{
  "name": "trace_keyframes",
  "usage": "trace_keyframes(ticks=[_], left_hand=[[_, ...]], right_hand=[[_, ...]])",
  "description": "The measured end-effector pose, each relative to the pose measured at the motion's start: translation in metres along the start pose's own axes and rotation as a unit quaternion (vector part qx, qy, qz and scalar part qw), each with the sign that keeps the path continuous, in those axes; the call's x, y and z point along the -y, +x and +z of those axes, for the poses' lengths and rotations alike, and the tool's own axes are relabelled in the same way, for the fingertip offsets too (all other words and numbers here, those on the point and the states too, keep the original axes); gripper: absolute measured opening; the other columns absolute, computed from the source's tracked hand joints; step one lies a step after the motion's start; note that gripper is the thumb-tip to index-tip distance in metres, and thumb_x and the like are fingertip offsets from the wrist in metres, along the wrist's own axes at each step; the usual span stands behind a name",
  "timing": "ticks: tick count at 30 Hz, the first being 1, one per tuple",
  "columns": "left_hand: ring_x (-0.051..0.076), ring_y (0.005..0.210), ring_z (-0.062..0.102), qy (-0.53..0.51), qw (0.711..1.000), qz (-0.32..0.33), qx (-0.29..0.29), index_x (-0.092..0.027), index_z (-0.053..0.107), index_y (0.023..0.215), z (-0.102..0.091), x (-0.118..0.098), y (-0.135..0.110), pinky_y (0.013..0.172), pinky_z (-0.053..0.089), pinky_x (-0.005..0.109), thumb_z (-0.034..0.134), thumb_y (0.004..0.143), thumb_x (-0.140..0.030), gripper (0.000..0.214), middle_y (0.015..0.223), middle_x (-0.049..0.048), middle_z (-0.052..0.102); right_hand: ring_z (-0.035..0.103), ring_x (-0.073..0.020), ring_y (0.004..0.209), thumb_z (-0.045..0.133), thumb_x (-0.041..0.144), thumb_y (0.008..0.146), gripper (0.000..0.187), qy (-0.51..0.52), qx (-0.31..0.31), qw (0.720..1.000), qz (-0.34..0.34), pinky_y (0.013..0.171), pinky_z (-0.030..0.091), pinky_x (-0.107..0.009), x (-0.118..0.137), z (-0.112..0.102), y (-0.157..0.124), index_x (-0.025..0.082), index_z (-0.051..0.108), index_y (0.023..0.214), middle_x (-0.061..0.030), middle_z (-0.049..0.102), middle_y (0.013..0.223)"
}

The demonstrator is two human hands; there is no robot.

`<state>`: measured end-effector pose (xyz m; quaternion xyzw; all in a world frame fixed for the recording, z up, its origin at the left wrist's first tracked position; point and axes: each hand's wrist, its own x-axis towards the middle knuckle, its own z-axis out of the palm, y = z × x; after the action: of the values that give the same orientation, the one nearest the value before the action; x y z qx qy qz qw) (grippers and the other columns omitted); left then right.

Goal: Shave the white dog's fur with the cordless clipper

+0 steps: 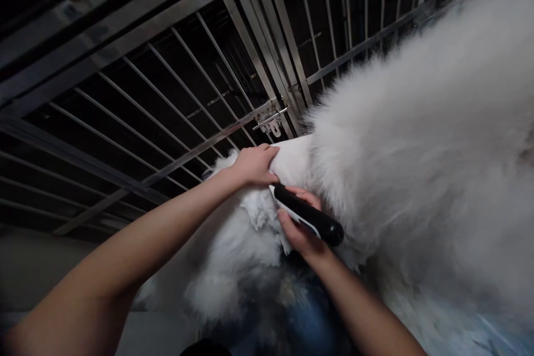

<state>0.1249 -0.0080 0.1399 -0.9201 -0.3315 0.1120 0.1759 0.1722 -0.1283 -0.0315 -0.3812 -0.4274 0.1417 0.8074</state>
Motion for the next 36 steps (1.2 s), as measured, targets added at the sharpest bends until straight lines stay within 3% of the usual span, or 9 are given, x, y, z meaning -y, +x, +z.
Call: trace_keyframes(ticks=[2,6,11,15,20,25,29,34,36], left_hand=[[0.031,0.101,0.069,0.004,1.0,-0.003,-0.006,-0.018,0.06,0.125,0.001,0.0,0.0,0.08,0.056,0.039,0.062,0.074,-0.057,0.064,0.118,0.0104,0.067],[0.032,0.102,0.069,0.002,1.0,-0.005,-0.006,-0.018,0.061,0.125,0.003,0.001,-0.002,0.08,0.056,0.04,0.061,0.073,-0.057,0.064,0.119,0.0107,0.067],[0.031,0.103,0.068,0.002,1.0,-0.021,-0.003,-0.02,0.06,0.125,0.004,0.002,-0.002,0.082,0.055,0.04,0.06,0.075,-0.057,0.062,0.119,0.0099,0.067],[0.03,0.102,0.068,0.001,1.0,-0.018,-0.008,-0.02,0.061,0.124,0.005,0.002,-0.002,0.08,0.055,0.039,0.059,0.076,-0.058,0.061,0.118,0.0094,0.067],[0.03,0.101,0.068,-0.006,1.0,-0.022,-0.016,-0.02,0.062,0.122,0.007,0.003,-0.002,0.08,0.055,0.038,0.057,0.076,-0.06,0.061,0.116,0.0094,0.067],[0.029,0.1,0.068,-0.003,1.0,-0.022,-0.015,-0.021,0.062,0.119,0.008,0.004,-0.001,0.079,0.054,0.038,0.058,0.075,-0.06,0.059,0.114,0.0089,0.067],[0.03,0.101,0.068,-0.008,1.0,-0.024,-0.015,-0.021,0.062,0.121,0.008,0.005,0.001,0.08,0.055,0.038,0.057,0.076,-0.062,0.061,0.115,0.0087,0.067],[0.03,0.099,0.068,-0.003,1.0,-0.019,-0.011,-0.02,0.063,0.117,0.008,0.005,0.002,0.078,0.055,0.039,0.057,0.075,-0.063,0.06,0.112,0.0087,0.068],[0.03,0.099,0.068,-0.005,1.0,-0.021,-0.009,-0.021,0.063,0.117,0.008,0.005,0.002,0.079,0.054,0.039,0.057,0.076,-0.063,0.059,0.112,0.0086,0.068]], right_hand=[[0.07,-0.0231,0.111,0.072,0.026,0.082,0.04,0.008,0.011,1.0,0.009,0.097,0.059,-0.043,0.0,0.0,0.0,0.028,0.049,0.115,-0.0057,0.07,0.121],[0.073,-0.0245,0.109,0.071,0.029,0.083,0.036,0.027,0.111,0.992,0.049,0.094,0.061,-0.042,-0.003,0.001,0.0,0.027,0.054,0.114,-0.0062,0.073,0.119],[0.071,-0.0248,0.111,0.072,0.026,0.082,0.042,-0.005,-0.001,1.0,-0.002,0.1,0.058,-0.046,-0.007,0.0,-0.003,0.031,0.05,0.117,-0.0044,0.072,0.12],[0.072,-0.0243,0.111,0.07,0.029,0.085,0.041,0.008,0.081,0.997,0.007,0.094,0.061,-0.045,-0.005,0.003,-0.008,0.032,0.048,0.119,-0.006,0.07,0.123],[0.07,-0.0233,0.114,0.069,0.029,0.086,0.041,0.018,0.026,0.999,-0.009,0.097,0.059,-0.045,-0.004,0.004,-0.009,0.034,0.045,0.119,-0.0049,0.069,0.125],[0.072,-0.0245,0.111,0.069,0.03,0.086,0.039,0.02,0.095,0.995,0.011,0.093,0.061,-0.044,-0.005,0.003,-0.009,0.03,0.046,0.118,-0.0074,0.071,0.123],[0.072,-0.0257,0.111,0.07,0.031,0.085,0.042,0.015,0.013,1.0,0.003,0.096,0.06,-0.049,-0.007,0.004,-0.009,0.032,0.045,0.118,-0.0066,0.071,0.121],[0.072,-0.0249,0.111,0.07,0.03,0.085,0.038,0.022,0.106,0.994,0.02,0.093,0.062,-0.045,-0.006,0.005,-0.01,0.031,0.05,0.117,-0.0062,0.072,0.122],[0.072,-0.0239,0.111,0.07,0.029,0.084,0.041,0.016,0.081,0.997,0.008,0.095,0.061,-0.045,-0.006,0.004,-0.01,0.032,0.049,0.119,-0.0049,0.072,0.122]])
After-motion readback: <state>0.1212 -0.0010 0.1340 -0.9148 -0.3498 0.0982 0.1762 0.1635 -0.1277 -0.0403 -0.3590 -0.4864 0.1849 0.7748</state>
